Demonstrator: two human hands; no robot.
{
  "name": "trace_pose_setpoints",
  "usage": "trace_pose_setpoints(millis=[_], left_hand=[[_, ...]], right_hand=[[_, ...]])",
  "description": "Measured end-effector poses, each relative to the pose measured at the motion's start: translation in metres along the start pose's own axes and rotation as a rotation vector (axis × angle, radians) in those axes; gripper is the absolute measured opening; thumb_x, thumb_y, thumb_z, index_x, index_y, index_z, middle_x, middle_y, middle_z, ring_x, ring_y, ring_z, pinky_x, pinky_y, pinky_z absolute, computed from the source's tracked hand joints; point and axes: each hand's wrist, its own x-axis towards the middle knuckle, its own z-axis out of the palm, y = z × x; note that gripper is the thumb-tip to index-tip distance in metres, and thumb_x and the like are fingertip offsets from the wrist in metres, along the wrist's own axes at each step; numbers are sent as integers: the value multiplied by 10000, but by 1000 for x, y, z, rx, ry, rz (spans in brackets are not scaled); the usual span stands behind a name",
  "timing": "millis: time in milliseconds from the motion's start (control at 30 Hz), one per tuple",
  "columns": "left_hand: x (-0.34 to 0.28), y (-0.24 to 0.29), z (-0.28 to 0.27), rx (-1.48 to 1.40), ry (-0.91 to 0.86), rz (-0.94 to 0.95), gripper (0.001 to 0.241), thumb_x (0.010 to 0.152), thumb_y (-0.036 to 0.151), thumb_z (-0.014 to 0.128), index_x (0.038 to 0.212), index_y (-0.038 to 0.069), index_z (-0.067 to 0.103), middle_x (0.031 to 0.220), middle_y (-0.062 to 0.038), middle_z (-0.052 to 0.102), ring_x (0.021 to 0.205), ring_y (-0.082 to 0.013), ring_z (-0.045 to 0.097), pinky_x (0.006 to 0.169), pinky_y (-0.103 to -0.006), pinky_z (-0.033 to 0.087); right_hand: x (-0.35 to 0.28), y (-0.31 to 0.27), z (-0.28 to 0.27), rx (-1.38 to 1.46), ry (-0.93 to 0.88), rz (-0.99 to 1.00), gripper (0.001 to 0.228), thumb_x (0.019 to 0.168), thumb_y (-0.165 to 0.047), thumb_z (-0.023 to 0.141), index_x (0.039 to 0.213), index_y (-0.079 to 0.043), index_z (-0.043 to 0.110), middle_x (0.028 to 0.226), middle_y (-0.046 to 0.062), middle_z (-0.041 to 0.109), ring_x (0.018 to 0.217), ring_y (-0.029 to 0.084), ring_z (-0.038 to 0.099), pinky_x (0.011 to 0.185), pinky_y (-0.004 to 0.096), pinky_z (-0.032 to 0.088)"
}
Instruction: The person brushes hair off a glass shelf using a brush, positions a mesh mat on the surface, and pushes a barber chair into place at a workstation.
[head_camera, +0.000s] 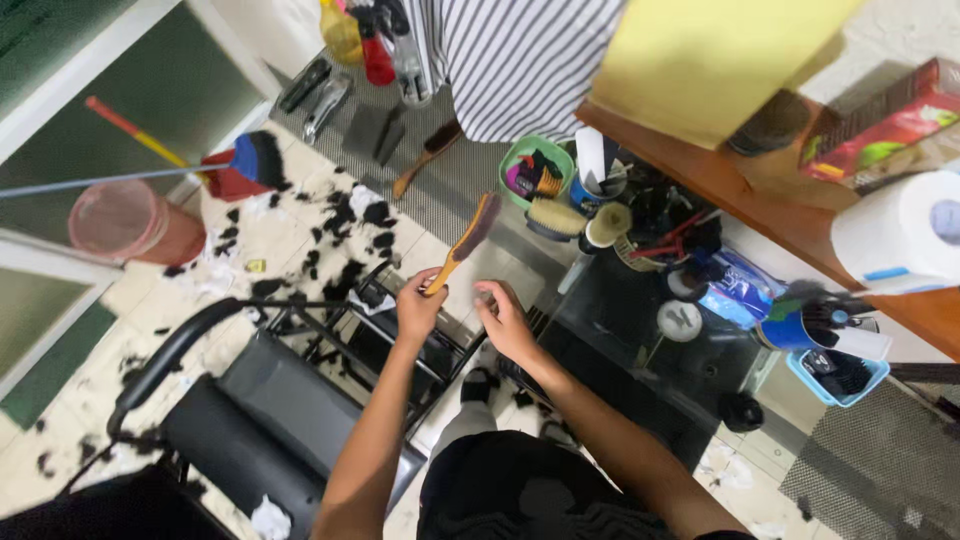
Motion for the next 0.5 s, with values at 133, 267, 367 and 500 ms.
trace_pose_setpoints(millis=[133, 267, 367, 500], left_hand=[[62, 3, -20, 253, 19, 55, 356, 840, 95, 767, 1195, 94, 741, 702, -59, 616, 603, -142, 595, 580, -314, 486], [111, 7, -21, 272, 31, 78, 321, 799, 144, 775, 1105, 92, 694, 734, -69, 641, 629, -188, 643, 595, -343, 511], [137, 9, -18, 309, 25, 73, 276, 787, 152, 784, 1021, 79, 659, 759, -92, 683, 665, -231, 683, 631, -367, 529], [162, 14, -10, 287, -11, 94, 275, 780, 138, 775, 1014, 72, 645, 764, -120, 694, 695, -272, 695, 659, -396, 534]], right_hand=[[32, 9, 12, -44, 39, 89, 281, 976, -101, 648, 1252, -59, 620, 1132, 52, 653, 855, 136, 604, 718, 271, 503], [51, 32, 15, -74, 35, 80, 264, 994, -116, 651, 1249, -53, 620, 1102, 50, 661, 839, 137, 595, 715, 270, 504], [69, 60, 18, -70, 18, 160, 263, 1010, -131, 648, 1262, -58, 623, 1059, 52, 657, 817, 140, 582, 711, 279, 500], [113, 90, 23, -109, 50, 183, 286, 1011, -151, 651, 1283, -66, 622, 1056, 66, 672, 848, 147, 605, 758, 313, 526]])
